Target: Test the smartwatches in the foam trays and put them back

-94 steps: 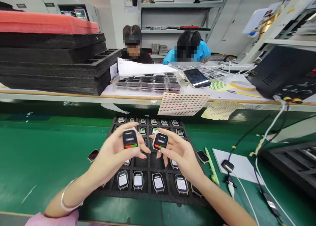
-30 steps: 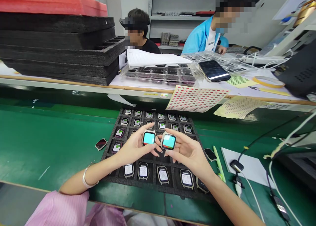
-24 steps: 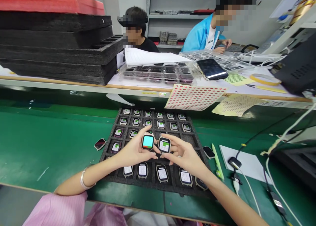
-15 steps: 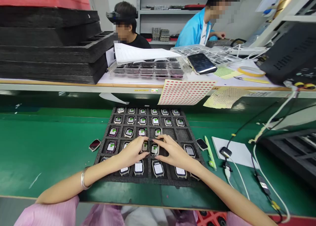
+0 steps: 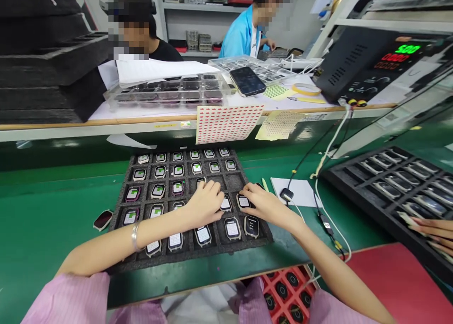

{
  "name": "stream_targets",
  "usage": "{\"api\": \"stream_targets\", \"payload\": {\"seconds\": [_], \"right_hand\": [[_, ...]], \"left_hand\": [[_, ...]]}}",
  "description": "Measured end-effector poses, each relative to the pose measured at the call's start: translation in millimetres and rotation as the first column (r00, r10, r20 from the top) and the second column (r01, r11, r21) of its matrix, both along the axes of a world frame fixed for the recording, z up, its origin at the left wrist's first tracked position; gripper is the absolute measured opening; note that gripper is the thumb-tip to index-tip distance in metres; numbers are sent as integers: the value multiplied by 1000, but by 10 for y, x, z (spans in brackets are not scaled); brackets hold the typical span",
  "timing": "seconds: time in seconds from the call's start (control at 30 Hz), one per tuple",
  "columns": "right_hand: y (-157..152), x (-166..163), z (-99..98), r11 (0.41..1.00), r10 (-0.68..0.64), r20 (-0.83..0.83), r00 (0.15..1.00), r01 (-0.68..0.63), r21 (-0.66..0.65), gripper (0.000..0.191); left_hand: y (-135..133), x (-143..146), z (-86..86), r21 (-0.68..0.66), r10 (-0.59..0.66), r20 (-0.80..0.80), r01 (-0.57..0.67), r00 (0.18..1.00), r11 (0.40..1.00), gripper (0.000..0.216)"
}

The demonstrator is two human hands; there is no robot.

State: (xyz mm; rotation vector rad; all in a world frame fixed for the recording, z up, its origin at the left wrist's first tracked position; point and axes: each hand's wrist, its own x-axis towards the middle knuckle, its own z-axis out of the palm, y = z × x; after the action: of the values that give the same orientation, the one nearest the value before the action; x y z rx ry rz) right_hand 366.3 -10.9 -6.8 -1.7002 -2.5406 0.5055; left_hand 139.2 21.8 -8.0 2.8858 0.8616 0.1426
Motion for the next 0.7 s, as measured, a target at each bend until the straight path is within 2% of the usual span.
{"api": "stream_targets", "payload": {"seconds": [0.1, 0.23, 0.33, 0.37, 0.4, 0.43, 0.53, 0.57, 0.63, 0.7], "right_hand": [[-6, -16, -26, 999, -44, -54, 998, 43, -4, 30], [30, 102, -10, 998, -58, -229, 972, 49, -46, 31], [57, 117, 84, 996, -57, -383, 922, 27, -82, 40], [64, 84, 133, 994, -76, -472, 878, 31, -103, 43], [68, 33, 190, 990, -115, -586, 802, 42, -137, 45], [70, -35, 251, 982, -167, -704, 690, 51, -182, 48], [68, -294, 448, 953, -301, -913, 275, 51, -298, 50], [68, -385, 510, 952, -306, -932, 195, 47, -303, 48], [76, -558, 620, 957, -289, -953, 92, 31, -287, 42], [100, -715, 702, 961, -276, -961, 28, 0, -276, 40]], "left_hand": [[77, 209, -69, -51, -20, -15, 19, 1000, 999, 29], [147, 266, -157, -155, -11, 26, 15, 1000, 988, 34], [187, 230, -210, -273, 34, 125, 1, 992, 962, 36], [202, 207, -222, -323, 58, 166, -1, 984, 946, 37], [218, 176, -226, -379, 85, 208, 0, 974, 925, 38], [235, 135, -217, -442, 114, 248, 7, 962, 897, 38], [286, -71, -83, -604, 200, 342, 52, 918, 796, 37], [297, -165, 0, -648, 237, 376, 72, 896, 758, 37], [303, -373, 204, -733, 348, 470, 139, 811, 666, 42], [287, -573, 415, -813, 569, 576, 342, 587, 471, 47]]}}
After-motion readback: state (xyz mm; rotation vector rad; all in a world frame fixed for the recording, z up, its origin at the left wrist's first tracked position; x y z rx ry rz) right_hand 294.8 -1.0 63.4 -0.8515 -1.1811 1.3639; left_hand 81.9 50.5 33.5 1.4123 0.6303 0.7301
